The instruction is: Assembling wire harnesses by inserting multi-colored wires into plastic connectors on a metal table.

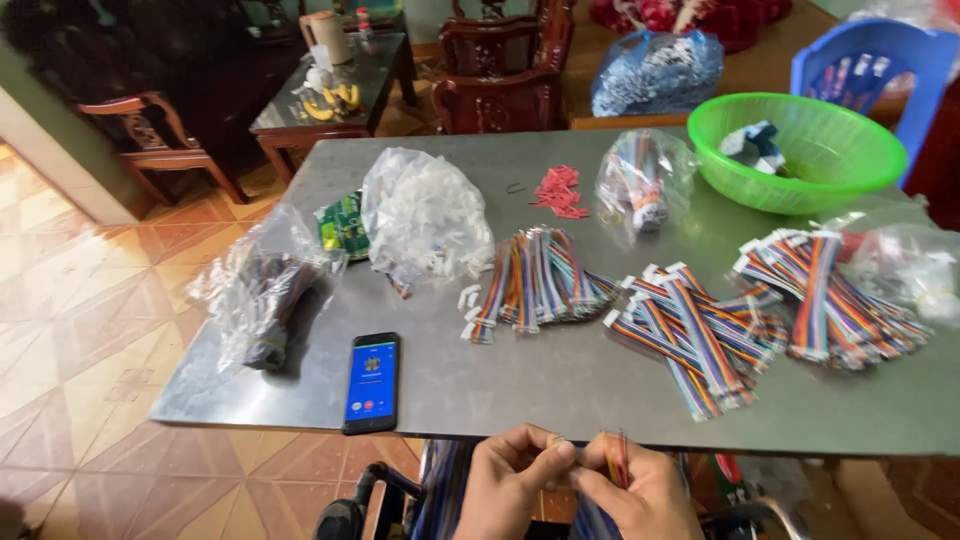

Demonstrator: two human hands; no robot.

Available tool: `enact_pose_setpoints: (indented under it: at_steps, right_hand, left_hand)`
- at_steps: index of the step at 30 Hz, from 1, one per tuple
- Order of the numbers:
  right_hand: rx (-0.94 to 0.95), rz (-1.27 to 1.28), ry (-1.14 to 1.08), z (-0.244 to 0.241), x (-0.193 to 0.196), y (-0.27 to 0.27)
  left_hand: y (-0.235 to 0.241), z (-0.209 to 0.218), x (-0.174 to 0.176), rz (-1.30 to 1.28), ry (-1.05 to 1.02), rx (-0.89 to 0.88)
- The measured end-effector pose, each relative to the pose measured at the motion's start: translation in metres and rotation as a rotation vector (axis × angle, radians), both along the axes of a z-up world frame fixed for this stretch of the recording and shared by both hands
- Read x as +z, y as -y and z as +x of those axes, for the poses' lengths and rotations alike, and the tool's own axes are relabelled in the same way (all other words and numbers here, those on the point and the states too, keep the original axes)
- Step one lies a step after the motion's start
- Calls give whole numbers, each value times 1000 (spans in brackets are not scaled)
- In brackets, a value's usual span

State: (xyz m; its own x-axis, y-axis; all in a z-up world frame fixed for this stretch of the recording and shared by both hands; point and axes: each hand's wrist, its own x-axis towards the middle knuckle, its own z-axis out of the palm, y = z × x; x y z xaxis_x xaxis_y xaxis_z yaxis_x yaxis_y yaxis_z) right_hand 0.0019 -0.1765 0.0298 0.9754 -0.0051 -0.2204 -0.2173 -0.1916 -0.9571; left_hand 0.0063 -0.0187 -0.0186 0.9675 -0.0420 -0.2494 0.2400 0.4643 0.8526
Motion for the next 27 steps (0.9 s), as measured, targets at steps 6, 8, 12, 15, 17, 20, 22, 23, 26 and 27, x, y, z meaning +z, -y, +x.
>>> enact_pose_setpoints:
  at_steps: [6, 8, 12, 15, 17, 20, 22, 23, 26, 27]
  right_hand:
    - [-95, 99, 185, 13, -57, -1]
    - [-111, 82, 90, 17, -41, -2]
    - [-137, 28, -55, 32, -42, 11]
    - [-102, 84, -113, 54, -45, 32]
    - [-86, 95, -117, 56, -44, 32]
    - [-78, 94, -166, 55, -38, 29]
    - [-94, 81, -216, 53, -37, 28]
    - [-73, 83, -200, 53, -36, 29]
    - [-48, 84, -189, 53, -40, 31]
    - [-44, 84, -186, 54, -42, 32]
  left_hand:
    - [14, 15, -30, -9, -113, 170]
    - [9, 15, -7, 21, -125, 138]
    - [0, 21, 2, 46, 31, -63]
    - [-41, 50, 42, 1218, 529, 149]
    - [-67, 80, 49, 1334, 351, 133]
    - [-92, 108, 36, 1457, 168, 154]
    - [-95, 116, 25, 1468, 169, 181]
    - [-92, 117, 22, 1482, 179, 185]
    - [-91, 118, 22, 1480, 159, 178]
    - [-91, 120, 24, 1464, 135, 172]
